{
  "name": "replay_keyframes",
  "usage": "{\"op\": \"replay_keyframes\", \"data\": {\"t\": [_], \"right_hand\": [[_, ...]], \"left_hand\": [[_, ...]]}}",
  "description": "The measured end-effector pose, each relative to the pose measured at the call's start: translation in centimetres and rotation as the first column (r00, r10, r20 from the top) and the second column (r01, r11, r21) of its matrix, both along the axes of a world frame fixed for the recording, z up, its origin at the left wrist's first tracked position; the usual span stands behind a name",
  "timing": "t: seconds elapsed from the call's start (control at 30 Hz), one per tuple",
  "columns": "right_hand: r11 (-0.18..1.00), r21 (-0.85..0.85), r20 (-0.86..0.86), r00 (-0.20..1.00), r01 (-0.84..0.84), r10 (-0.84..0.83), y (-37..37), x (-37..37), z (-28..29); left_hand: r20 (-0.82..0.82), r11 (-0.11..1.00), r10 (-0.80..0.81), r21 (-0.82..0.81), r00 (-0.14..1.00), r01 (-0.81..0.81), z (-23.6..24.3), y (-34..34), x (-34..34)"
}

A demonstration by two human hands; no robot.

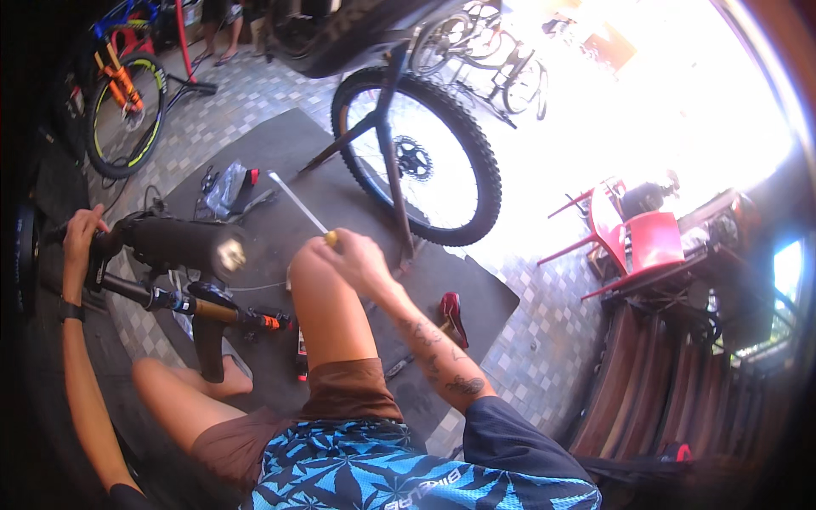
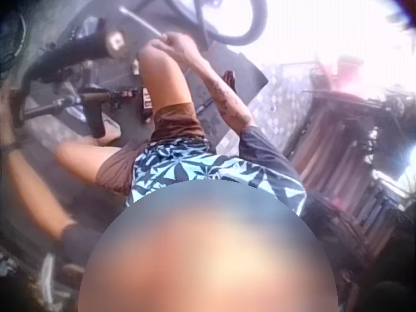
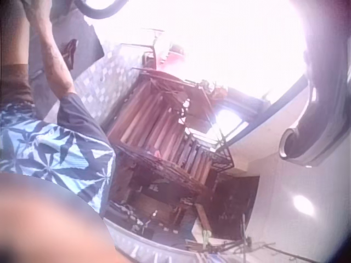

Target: The person uses a screwdriver to adjust components on a bicycle handlebar, then uses two screwdrivers to tighten bolts on the front fork. The person is sitting on the floor during the task.

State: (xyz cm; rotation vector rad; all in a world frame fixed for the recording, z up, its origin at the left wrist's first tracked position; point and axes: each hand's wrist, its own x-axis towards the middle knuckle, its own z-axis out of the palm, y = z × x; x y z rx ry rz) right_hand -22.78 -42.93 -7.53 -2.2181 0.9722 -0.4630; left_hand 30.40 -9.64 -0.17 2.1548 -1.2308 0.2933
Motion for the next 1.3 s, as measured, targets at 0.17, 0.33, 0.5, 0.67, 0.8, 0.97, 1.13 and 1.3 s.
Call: {"op": "replay_keyframes", "data": {"t": [0.17, 0.33, 0.5, 0.67, 0.8, 0.97, 1.13, 1.3], "right_hand": [[0.959, -0.262, 0.148, 0.977, -0.110, 0.152, 4.2, -1.8, -0.7], [0.960, 0.055, 0.248, 0.935, -0.273, 0.252, 8.4, -0.9, -1.5], [0.892, 0.344, 0.314, 0.931, -0.292, 0.184, 11.9, -1.0, -4.0], [0.864, 0.433, 0.306, 0.944, -0.257, 0.127, 11.4, -2.2, -6.7], [0.808, 0.515, 0.358, 0.928, -0.287, 0.101, 10.9, -3.0, -6.7], [0.788, 0.522, 0.350, 0.924, -0.327, 0.152, 10.9, -3.1, -6.5], [0.782, 0.517, 0.360, 0.917, -0.348, 0.170, 10.6, -3.2, -6.8], [0.777, 0.503, 0.473, 0.873, -0.379, 0.120, 10.6, -2.1, -6.5]], "left_hand": [[-0.329, 0.985, 0.144, -0.038, 0.933, -0.166, -2.1, -0.7, 3.8], [-0.410, 0.988, 0.062, 0.157, 0.910, 0.003, 0.5, -0.4, 5.6], [-0.318, 0.939, 0.275, 0.290, 0.907, -0.183, 2.6, -3.0, 10.1], [-0.659, 0.983, 0.145, 0.184, 0.738, -0.028, 3.0, -4.8, 10.3], [-0.642, 0.970, 0.244, 0.176, 0.727, -0.170, 3.4, -5.9, 7.7], [-0.659, 0.974, 0.225, 0.142, 0.718, -0.175, 3.7, -6.5, 5.8], [-0.646, 0.976, 0.217, 0.145, 0.732, -0.162, 3.6, -6.2, 6.1], [-0.684, 0.968, 0.250, 0.197, 0.685, -0.156, 3.8, -6.0, 6.9]]}}
